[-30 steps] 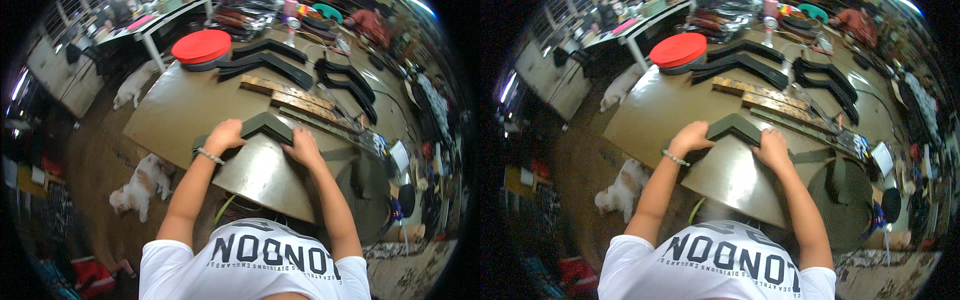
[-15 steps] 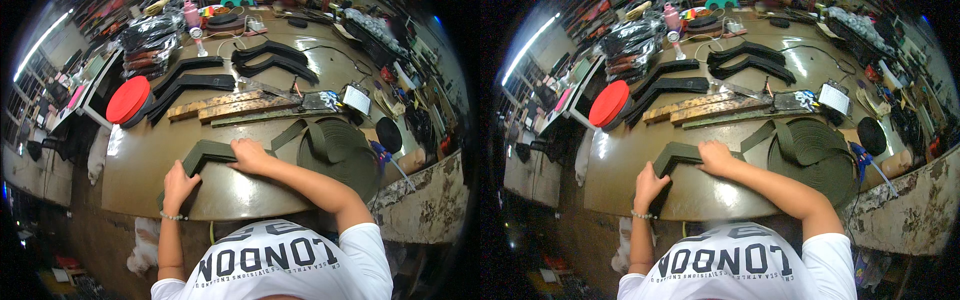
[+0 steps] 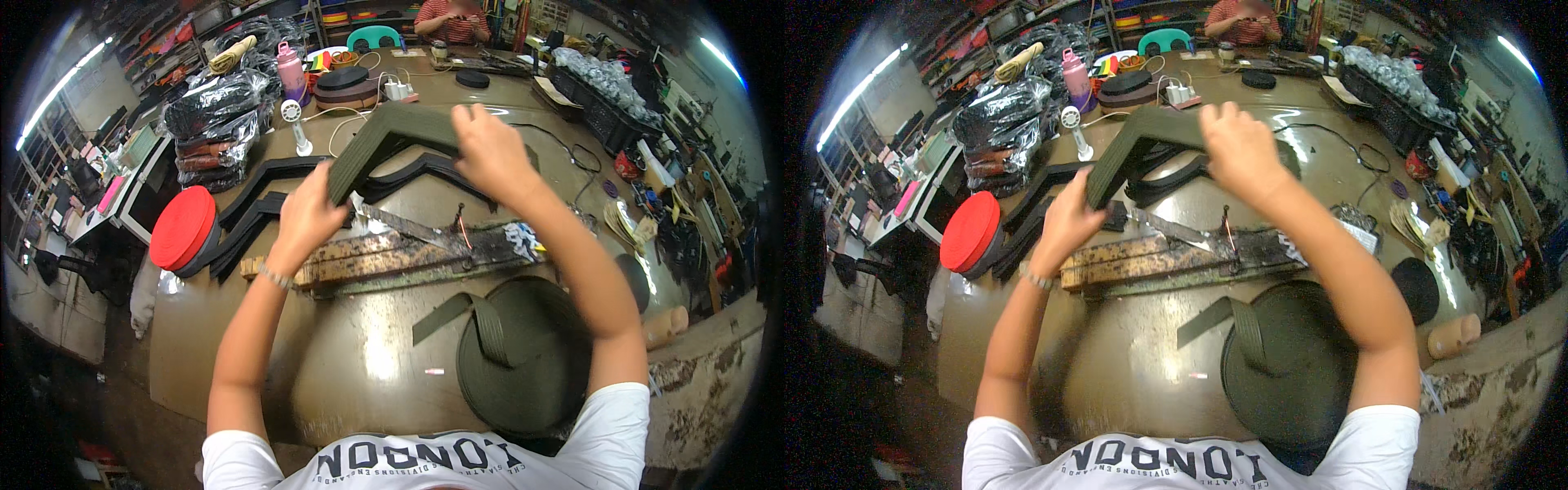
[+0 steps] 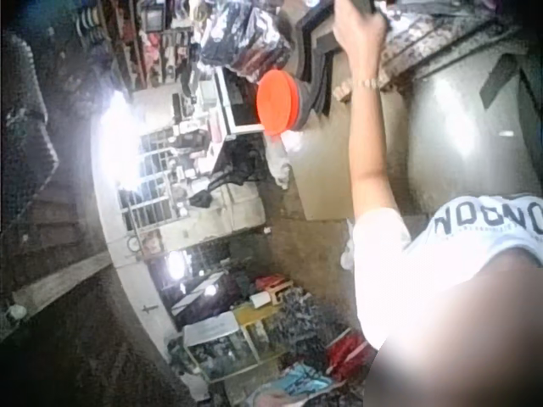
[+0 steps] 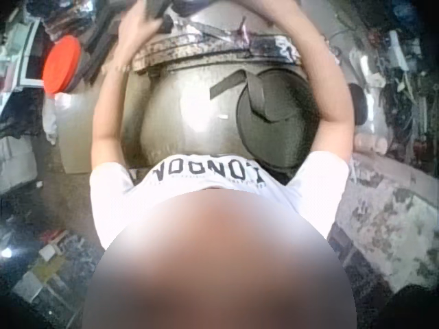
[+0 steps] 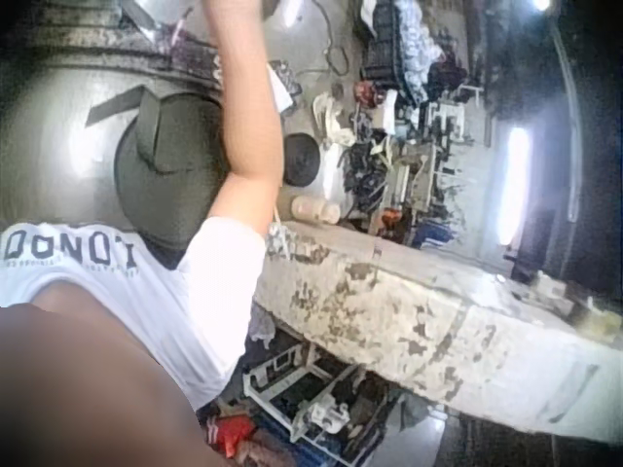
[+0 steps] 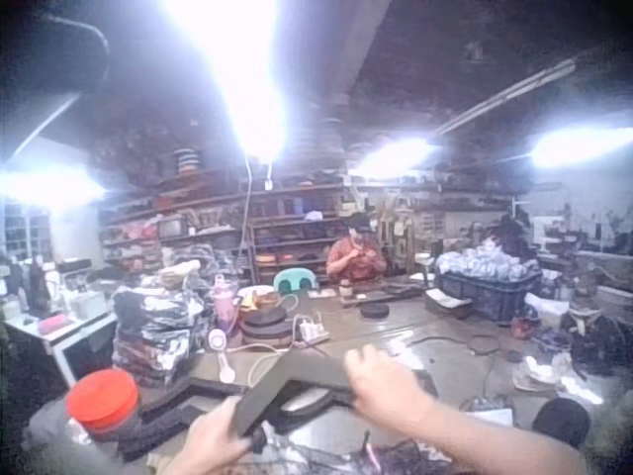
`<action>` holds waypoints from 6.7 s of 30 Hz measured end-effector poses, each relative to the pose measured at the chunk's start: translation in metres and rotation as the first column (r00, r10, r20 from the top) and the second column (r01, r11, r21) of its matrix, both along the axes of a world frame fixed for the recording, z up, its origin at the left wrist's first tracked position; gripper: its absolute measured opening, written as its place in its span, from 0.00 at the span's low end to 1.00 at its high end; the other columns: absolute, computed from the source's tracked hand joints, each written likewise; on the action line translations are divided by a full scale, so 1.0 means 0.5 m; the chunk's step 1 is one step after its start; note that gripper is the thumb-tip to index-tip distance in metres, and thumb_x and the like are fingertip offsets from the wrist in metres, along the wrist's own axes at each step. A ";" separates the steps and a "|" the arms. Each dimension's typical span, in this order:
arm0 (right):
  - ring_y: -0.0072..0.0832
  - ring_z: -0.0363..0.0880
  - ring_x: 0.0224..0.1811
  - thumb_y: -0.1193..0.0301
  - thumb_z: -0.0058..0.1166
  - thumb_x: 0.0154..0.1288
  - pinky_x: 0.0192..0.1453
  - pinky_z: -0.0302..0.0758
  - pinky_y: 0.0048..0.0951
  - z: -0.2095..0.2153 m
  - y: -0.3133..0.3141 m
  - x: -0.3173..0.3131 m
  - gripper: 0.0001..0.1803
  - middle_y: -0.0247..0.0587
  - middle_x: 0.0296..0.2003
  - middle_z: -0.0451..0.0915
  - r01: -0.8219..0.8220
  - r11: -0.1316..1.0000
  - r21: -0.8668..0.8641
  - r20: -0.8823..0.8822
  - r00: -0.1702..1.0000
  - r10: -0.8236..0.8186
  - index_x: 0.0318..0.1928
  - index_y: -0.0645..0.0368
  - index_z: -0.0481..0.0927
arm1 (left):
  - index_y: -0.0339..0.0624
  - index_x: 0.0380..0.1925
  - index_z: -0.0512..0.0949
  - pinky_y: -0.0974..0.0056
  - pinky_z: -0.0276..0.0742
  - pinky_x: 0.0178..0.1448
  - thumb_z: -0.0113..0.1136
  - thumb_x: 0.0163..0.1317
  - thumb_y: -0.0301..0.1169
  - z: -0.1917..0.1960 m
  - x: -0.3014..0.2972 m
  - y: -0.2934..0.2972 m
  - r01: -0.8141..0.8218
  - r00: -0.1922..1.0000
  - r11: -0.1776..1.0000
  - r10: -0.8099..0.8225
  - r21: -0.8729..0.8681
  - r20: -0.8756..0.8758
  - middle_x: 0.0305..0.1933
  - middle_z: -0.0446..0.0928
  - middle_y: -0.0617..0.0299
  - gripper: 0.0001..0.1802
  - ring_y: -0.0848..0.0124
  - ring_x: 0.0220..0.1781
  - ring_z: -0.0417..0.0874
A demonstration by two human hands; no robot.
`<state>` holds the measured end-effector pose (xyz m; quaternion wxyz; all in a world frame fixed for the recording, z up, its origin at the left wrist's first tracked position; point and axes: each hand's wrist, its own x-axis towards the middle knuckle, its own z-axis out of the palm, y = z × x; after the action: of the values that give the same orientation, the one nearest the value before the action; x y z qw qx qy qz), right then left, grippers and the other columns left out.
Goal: The person folds and stacks green fabric strips, then handles red circular hat parts and red fabric strips on a workbench. They fold the red strips and place them on the red circles, preparing components for hat assembly.
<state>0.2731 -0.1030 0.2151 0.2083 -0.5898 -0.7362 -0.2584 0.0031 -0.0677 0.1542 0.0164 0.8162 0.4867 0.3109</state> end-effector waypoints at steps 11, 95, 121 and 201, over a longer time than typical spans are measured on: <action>0.55 0.78 0.49 0.56 0.69 0.48 0.52 0.77 0.47 -0.186 0.458 0.254 0.31 0.62 0.43 0.78 -0.027 0.956 -0.292 -0.278 0.959 -0.058 0.43 0.67 0.72 | 0.40 0.46 0.77 0.53 0.76 0.54 0.70 0.42 0.47 0.016 0.211 0.490 -0.038 0.864 0.971 -0.087 -0.237 -0.495 0.49 0.80 0.49 0.32 0.52 0.53 0.80; 0.38 0.72 0.18 0.47 0.49 0.68 0.22 0.65 0.36 0.046 -0.435 -0.075 0.30 0.43 0.14 0.70 -0.128 0.841 0.525 -0.201 0.942 0.269 0.18 0.58 0.70 | 0.34 0.43 0.76 0.64 0.71 0.48 0.72 0.51 0.48 0.084 -0.037 -0.443 0.363 0.652 0.923 -0.350 0.129 0.673 0.42 0.77 0.56 0.30 0.70 0.43 0.76; 0.35 0.69 0.18 0.49 0.54 0.59 0.24 0.63 0.33 -0.103 -0.418 -0.189 0.25 0.37 0.16 0.68 -0.132 0.913 0.385 -0.417 0.858 0.300 0.16 0.54 0.68 | 0.31 0.41 0.75 0.63 0.73 0.41 0.65 0.55 0.55 0.072 -0.144 -0.458 0.210 0.931 0.975 -0.223 0.077 0.289 0.35 0.76 0.53 0.34 0.64 0.35 0.78; 0.31 0.78 0.35 0.70 0.56 0.67 0.40 0.74 0.30 0.072 -0.296 -0.234 0.10 0.43 0.33 0.79 -0.816 0.562 -0.135 -0.714 0.473 0.516 0.42 0.66 0.77 | 0.59 0.50 0.81 0.58 0.73 0.29 0.56 0.48 0.22 0.144 -0.156 -0.453 0.108 0.993 0.985 -0.114 0.133 0.042 0.33 0.70 0.55 0.28 0.60 0.26 0.76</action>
<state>0.1563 -0.2511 0.2513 0.3698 -0.3206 -0.8405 0.2324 -0.0749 -0.2941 0.2264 -0.0076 0.8335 0.4185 0.3606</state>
